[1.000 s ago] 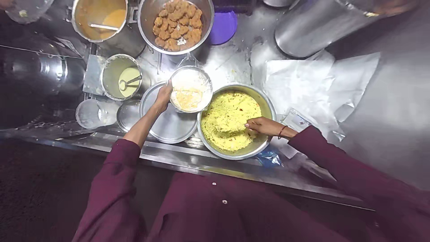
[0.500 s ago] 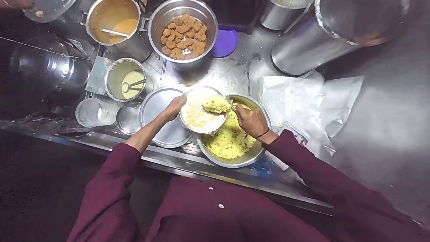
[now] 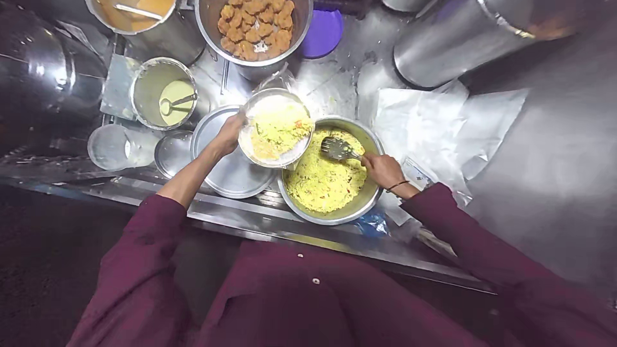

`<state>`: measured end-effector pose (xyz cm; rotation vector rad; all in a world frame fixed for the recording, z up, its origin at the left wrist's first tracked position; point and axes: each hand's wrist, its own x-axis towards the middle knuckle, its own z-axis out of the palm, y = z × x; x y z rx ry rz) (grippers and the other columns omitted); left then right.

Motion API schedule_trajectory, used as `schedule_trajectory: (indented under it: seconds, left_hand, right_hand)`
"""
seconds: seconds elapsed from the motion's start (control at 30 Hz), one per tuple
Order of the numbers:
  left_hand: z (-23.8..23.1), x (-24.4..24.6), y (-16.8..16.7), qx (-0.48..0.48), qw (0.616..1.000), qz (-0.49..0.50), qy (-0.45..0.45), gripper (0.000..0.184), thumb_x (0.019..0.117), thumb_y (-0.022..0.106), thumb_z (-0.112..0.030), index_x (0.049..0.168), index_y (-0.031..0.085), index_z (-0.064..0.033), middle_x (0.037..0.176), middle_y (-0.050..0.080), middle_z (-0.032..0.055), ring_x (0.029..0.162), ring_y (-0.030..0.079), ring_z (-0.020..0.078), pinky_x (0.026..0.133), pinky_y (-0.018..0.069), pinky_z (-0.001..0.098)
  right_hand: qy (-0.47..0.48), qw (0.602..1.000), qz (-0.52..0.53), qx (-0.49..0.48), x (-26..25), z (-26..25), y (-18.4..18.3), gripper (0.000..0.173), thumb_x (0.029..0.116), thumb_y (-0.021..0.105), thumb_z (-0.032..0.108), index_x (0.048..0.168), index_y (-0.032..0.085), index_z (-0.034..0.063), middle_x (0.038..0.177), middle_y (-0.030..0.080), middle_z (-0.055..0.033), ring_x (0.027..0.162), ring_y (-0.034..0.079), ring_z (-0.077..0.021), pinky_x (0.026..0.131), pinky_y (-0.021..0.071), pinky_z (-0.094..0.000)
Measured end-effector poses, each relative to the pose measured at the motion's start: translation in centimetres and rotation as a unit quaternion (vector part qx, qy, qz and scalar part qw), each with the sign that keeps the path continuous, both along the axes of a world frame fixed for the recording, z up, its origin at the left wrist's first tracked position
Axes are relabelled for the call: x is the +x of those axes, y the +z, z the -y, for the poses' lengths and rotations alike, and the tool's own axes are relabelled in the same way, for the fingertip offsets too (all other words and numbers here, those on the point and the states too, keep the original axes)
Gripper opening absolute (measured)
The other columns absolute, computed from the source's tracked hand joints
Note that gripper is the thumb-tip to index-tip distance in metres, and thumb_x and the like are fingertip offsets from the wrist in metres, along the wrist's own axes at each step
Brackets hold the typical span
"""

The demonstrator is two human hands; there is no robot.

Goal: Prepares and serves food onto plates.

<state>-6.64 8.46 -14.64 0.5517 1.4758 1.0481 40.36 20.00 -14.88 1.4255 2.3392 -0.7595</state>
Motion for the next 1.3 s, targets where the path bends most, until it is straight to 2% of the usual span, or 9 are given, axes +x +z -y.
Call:
schedule_trajectory:
  seconds: [0.2,0.27,0.37,0.57,0.87,0.93,1.0,1.07,1.3]
  left_hand:
    - [-0.6,0.2,3.1,0.035,0.999,0.029,0.028,0.065,0.1112,0.017,-0.050,0.137,0.053,-0.0024,0.121,0.068,0.0166,0.111,0.069,0.0262,0.093,0.0597,0.0461]
    - [-3.3,1.9,9.4,-0.167,0.978,0.028,0.124,0.057,0.1120,0.012,-0.037,0.138,0.054,-0.0065,0.127,0.065,0.0149,0.120,0.063,0.0265,0.108,0.0479,0.0471]
    - [0.2,-0.5,2.3,0.072,0.997,0.002,0.031,0.065,0.1100,0.024,-0.053,0.133,0.057,-0.0020,0.117,0.070,0.0152,0.107,0.071,0.0255,0.092,0.0607,0.0461]
    - [0.2,-1.9,1.1,0.058,0.996,-0.013,0.061,0.063,0.1086,0.030,-0.055,0.128,0.060,-0.0037,0.113,0.072,0.0128,0.106,0.071,0.0243,0.093,0.0600,0.0467]
    - [0.5,-1.2,-1.4,0.087,0.995,-0.030,0.047,0.061,0.1100,0.030,-0.052,0.126,0.060,-0.0006,0.112,0.072,0.0149,0.102,0.072,0.0245,0.088,0.0616,0.0451]
    - [1.3,0.3,2.8,0.067,0.992,-0.104,0.031,0.054,0.1141,0.025,-0.035,0.131,0.054,0.0073,0.117,0.068,0.0230,0.103,0.071,0.0271,0.085,0.0615,0.0404]
    - [-1.0,2.3,11.2,-0.203,0.976,-0.042,0.065,0.046,0.1136,0.023,-0.028,0.144,0.050,-0.0056,0.139,0.059,0.0140,0.125,0.059,0.0242,0.109,0.0453,0.0425]
    - [2.0,0.9,3.5,0.036,0.996,-0.087,0.005,0.059,0.1126,0.026,-0.045,0.134,0.055,0.0022,0.120,0.067,0.0207,0.105,0.069,0.0259,0.088,0.0592,0.0431]
    - [-1.3,1.0,-3.2,-0.009,0.999,-0.031,0.042,0.064,0.1070,0.033,-0.059,0.129,0.063,-0.0062,0.111,0.073,0.0133,0.100,0.072,0.0244,0.087,0.0606,0.0470]
  right_hand:
    - [0.090,0.986,0.075,-0.115,-6.7,6.6,-7.1,0.031,0.1028,0.053,0.019,0.130,0.061,0.0065,0.102,0.070,-0.0284,0.096,0.069,-0.0508,0.082,0.0534,-0.0692]
    - [0.181,0.963,0.095,-0.178,-8.3,8.3,-7.6,0.031,0.1013,0.052,0.019,0.128,0.061,0.0068,0.108,0.069,-0.0258,0.104,0.067,-0.0475,0.087,0.0520,-0.0663]
    - [0.130,0.980,0.076,-0.134,-7.1,7.0,-8.0,0.029,0.1059,0.048,0.028,0.116,0.066,0.0079,0.094,0.071,-0.0236,0.092,0.070,-0.0460,0.078,0.0546,-0.0657]
    - [0.089,0.965,0.037,-0.243,-7.3,11.1,-9.1,0.042,0.1099,0.034,0.031,0.119,0.063,0.0017,0.106,0.069,-0.0262,0.104,0.069,-0.0449,0.089,0.0532,-0.0645]
    - [0.001,0.912,-0.079,-0.401,-0.4,7.8,-6.6,0.040,0.1099,0.043,0.040,0.099,0.064,0.0076,0.075,0.056,-0.0038,0.064,0.054,-0.0136,0.063,0.0496,-0.0369]
    - [-0.006,0.914,-0.102,-0.393,0.1,6.8,-5.9,0.039,0.1099,0.044,0.038,0.099,0.065,0.0065,0.072,0.055,-0.0029,0.062,0.053,-0.0122,0.061,0.0484,-0.0353]
    - [-0.014,0.919,-0.116,-0.376,0.6,5.3,-4.3,0.037,0.1095,0.046,0.036,0.098,0.066,0.0072,0.071,0.055,-0.0019,0.061,0.051,-0.0118,0.060,0.0469,-0.0346]
    - [-0.028,0.923,-0.125,-0.362,1.0,4.2,-1.8,0.038,0.1086,0.047,0.039,0.094,0.065,0.0098,0.068,0.054,-0.0001,0.058,0.050,-0.0111,0.057,0.0455,-0.0337]
    - [-0.055,0.929,-0.219,-0.292,-2.4,0.6,7.0,0.039,0.1085,0.046,0.043,0.090,0.064,0.0138,0.059,0.048,0.0035,0.050,0.045,-0.0087,0.050,0.0394,-0.0282]
